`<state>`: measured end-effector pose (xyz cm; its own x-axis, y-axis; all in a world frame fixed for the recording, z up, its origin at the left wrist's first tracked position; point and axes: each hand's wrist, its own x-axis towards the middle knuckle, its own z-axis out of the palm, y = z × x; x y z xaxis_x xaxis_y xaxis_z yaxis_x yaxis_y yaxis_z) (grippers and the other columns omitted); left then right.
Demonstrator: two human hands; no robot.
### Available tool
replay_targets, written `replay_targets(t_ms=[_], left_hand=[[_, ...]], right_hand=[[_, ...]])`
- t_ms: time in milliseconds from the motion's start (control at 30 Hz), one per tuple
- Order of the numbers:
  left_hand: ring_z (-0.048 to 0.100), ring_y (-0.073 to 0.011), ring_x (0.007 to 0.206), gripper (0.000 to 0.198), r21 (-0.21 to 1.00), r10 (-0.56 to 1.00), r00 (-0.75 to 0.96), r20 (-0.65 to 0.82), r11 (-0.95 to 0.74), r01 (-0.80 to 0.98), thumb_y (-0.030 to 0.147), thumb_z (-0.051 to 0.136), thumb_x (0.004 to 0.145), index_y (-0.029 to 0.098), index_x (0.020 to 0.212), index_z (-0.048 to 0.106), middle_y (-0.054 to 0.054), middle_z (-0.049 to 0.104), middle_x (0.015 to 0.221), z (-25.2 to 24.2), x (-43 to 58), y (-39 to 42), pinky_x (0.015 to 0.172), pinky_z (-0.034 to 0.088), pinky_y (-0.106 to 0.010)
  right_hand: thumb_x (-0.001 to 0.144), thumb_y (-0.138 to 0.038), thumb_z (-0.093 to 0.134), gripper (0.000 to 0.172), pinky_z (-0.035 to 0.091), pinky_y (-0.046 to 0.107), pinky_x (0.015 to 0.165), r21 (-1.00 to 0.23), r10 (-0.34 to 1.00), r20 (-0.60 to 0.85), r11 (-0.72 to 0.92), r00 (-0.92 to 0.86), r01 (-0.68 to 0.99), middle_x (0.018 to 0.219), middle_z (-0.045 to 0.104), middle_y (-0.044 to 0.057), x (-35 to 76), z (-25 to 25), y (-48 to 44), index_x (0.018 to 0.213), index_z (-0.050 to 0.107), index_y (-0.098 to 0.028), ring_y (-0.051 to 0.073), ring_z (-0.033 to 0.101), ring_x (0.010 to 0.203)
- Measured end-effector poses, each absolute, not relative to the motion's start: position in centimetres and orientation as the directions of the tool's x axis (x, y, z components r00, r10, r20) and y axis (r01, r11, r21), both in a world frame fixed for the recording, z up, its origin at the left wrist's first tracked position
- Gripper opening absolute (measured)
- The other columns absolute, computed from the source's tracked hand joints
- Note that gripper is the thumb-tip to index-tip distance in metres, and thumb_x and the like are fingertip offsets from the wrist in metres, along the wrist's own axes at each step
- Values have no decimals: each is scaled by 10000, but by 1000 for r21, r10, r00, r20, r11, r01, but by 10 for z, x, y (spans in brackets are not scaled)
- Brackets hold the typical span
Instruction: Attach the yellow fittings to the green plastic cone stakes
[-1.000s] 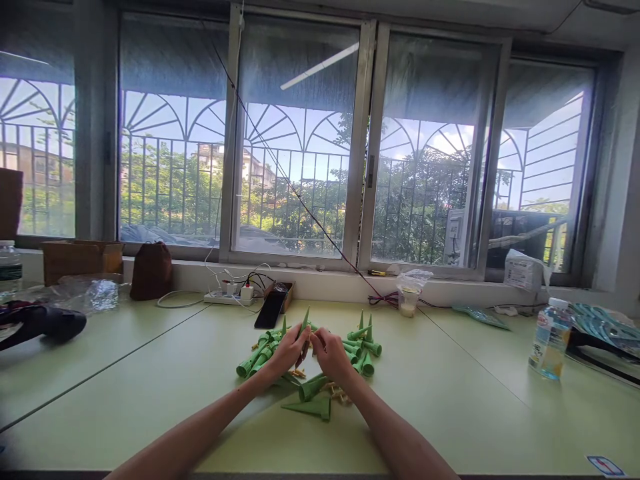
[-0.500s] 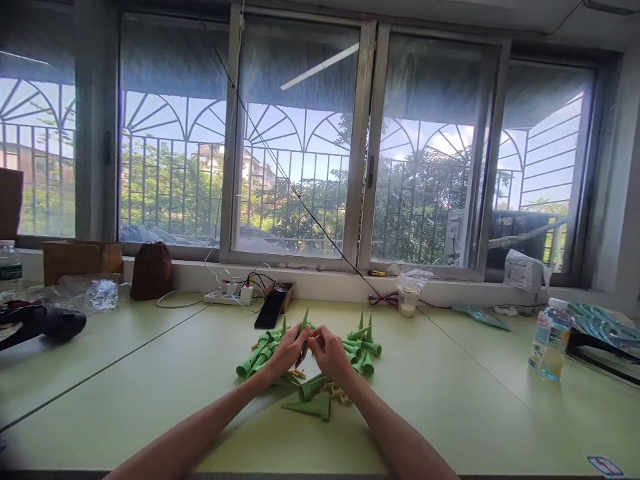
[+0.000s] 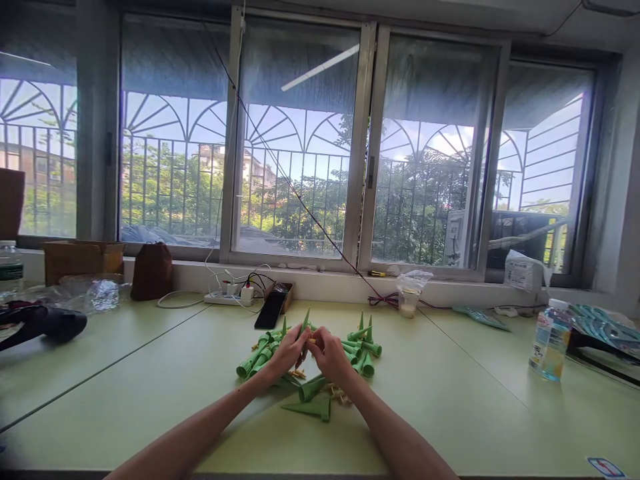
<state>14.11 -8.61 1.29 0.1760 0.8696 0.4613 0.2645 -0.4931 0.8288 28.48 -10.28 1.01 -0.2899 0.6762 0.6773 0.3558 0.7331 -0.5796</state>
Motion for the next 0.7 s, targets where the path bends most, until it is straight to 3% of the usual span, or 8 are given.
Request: replay_targets(t_ms=[167,300,400,533,700], left_hand=[[378,-78,329,314,837,869,187,458,-493,239,492,421,870,204,749,449,80,431,434,14,142,-88,384,281,-205],[373,-86,309,314,839,878,179,445,-478,259,502,406,872,208,765,441,89,415,421,15,142,-88,359,265,-206],[377,-88,312,309,827,871,179,458,-491,275,494,414,867,208,754,437,88,414,418,15,142,-88,364,276,-208],[378,-85,319,323,819,865,182,467,-501,280,503,419,862,206,736,439,81,432,427,14,142,-87,371,279,-207],[379,-87,323,326,829,871,174,458,-490,269,512,413,868,204,765,447,90,415,420,12,142,-85,374,281,-202]], right_hand=[[947,-338,385,309,319,226,522,-591,694,645,719,-320,366,531,498,-29,285,13,-106,689,472,-193,112,449,488],[891,-329,502,154,300,215,502,-582,685,667,725,-294,368,553,492,-53,285,10,-103,854,515,-181,107,416,489],[878,-311,522,142,308,211,516,-555,664,683,743,-303,375,594,517,-41,285,8,-102,828,515,-179,106,425,521],[939,-304,409,283,328,222,538,-563,675,660,735,-330,377,550,517,-26,285,8,-102,704,507,-181,109,448,507],[867,-320,546,149,328,211,525,-562,670,686,735,-284,379,602,550,-33,286,8,-100,870,533,-171,111,460,528]])
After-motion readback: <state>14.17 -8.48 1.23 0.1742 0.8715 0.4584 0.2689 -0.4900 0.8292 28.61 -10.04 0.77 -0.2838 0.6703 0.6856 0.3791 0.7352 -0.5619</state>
